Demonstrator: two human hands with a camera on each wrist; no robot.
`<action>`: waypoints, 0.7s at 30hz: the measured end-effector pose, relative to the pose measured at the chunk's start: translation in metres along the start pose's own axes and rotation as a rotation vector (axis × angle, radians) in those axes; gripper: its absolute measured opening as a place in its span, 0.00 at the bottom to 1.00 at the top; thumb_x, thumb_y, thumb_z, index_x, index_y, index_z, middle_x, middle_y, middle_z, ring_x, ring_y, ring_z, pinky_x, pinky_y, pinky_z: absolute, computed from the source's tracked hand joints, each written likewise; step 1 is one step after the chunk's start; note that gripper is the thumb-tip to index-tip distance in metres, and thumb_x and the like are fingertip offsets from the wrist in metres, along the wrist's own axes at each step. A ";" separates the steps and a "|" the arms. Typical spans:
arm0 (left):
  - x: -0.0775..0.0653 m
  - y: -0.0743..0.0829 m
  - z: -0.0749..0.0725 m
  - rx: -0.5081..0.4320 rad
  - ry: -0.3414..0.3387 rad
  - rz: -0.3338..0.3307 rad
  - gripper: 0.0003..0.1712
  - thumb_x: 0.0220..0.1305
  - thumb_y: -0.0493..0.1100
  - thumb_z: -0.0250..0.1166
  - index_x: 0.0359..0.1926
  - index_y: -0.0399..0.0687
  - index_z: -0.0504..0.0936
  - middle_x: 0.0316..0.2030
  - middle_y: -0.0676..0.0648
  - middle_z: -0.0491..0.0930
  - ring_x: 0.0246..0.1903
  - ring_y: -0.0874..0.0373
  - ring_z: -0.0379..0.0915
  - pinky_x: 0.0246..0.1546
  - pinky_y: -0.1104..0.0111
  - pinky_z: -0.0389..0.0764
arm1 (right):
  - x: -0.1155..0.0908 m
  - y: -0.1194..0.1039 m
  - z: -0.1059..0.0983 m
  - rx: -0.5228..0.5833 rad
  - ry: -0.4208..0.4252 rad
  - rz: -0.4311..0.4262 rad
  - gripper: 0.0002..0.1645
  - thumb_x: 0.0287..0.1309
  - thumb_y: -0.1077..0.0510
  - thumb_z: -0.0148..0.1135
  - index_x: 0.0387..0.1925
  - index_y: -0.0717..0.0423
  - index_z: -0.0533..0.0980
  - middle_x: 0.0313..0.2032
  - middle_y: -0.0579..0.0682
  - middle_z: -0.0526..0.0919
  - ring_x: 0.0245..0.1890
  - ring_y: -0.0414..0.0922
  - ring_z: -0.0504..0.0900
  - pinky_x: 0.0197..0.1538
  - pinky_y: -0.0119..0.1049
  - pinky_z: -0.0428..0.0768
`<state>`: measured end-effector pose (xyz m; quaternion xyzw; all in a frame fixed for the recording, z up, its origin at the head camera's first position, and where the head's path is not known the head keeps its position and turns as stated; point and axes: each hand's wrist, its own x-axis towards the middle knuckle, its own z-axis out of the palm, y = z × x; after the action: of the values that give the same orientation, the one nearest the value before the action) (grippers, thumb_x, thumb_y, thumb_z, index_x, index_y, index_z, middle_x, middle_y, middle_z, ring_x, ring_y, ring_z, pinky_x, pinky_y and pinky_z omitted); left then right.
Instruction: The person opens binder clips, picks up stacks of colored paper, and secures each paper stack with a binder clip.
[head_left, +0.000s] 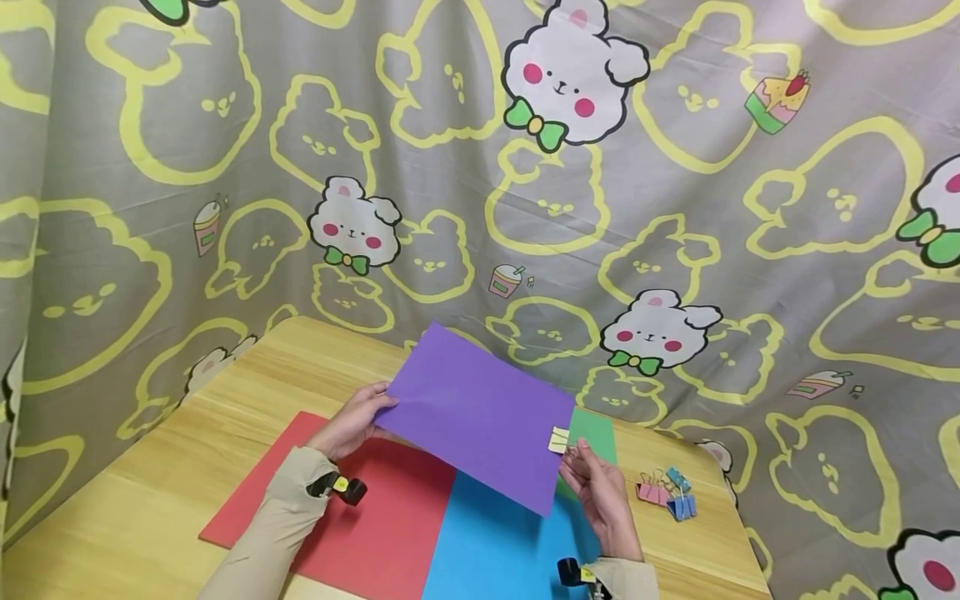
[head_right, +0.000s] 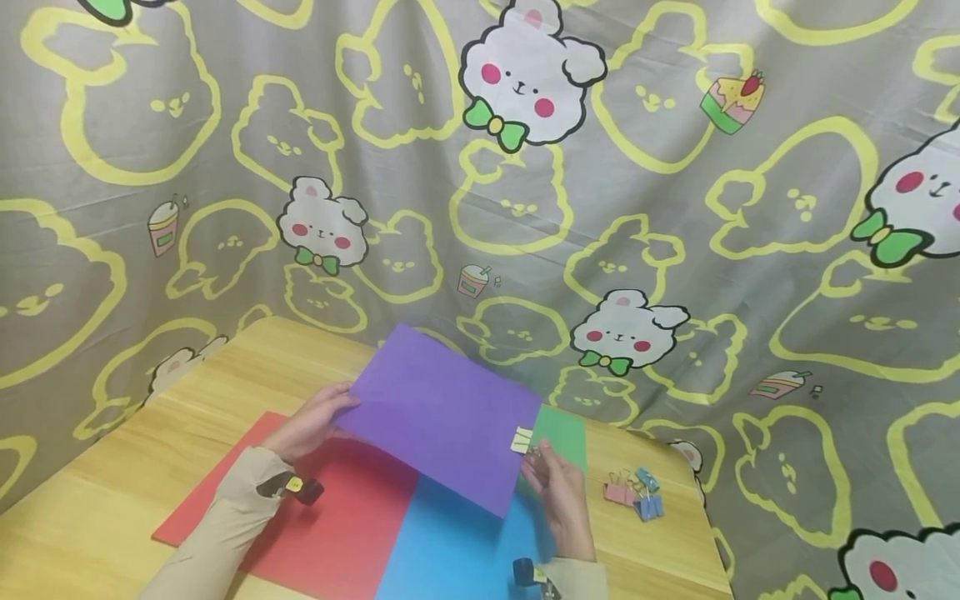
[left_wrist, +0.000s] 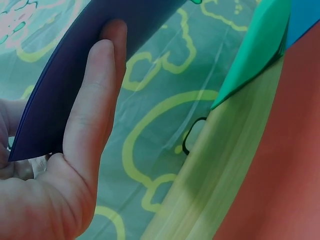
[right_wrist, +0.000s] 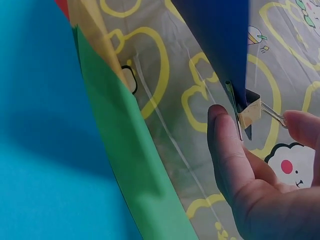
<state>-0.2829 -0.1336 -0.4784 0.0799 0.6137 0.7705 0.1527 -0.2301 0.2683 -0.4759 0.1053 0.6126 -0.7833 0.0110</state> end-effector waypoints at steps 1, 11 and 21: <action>0.000 0.000 0.000 0.002 0.000 -0.002 0.26 0.75 0.38 0.47 0.68 0.29 0.56 0.40 0.50 0.78 0.35 0.61 0.82 0.37 0.66 0.86 | 0.000 0.000 0.000 0.005 0.003 0.002 0.25 0.69 0.46 0.57 0.52 0.64 0.75 0.36 0.47 0.89 0.41 0.39 0.88 0.50 0.33 0.84; 0.000 -0.001 -0.001 0.017 -0.007 -0.006 0.30 0.73 0.37 0.47 0.71 0.31 0.55 0.43 0.48 0.79 0.37 0.59 0.83 0.39 0.63 0.86 | 0.000 0.001 -0.002 -0.039 -0.017 -0.016 0.39 0.70 0.44 0.55 0.65 0.73 0.62 0.40 0.49 0.88 0.41 0.39 0.88 0.48 0.32 0.84; 0.000 0.001 0.003 0.097 0.068 -0.047 0.30 0.61 0.36 0.50 0.66 0.39 0.63 0.54 0.41 0.73 0.43 0.55 0.76 0.41 0.63 0.81 | -0.001 -0.001 -0.003 -0.057 -0.032 -0.028 0.39 0.69 0.43 0.55 0.64 0.73 0.64 0.39 0.47 0.88 0.40 0.39 0.88 0.47 0.32 0.85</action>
<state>-0.2823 -0.1307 -0.4770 0.0467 0.6570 0.7382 0.1459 -0.2290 0.2711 -0.4757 0.0837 0.6358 -0.7672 0.0130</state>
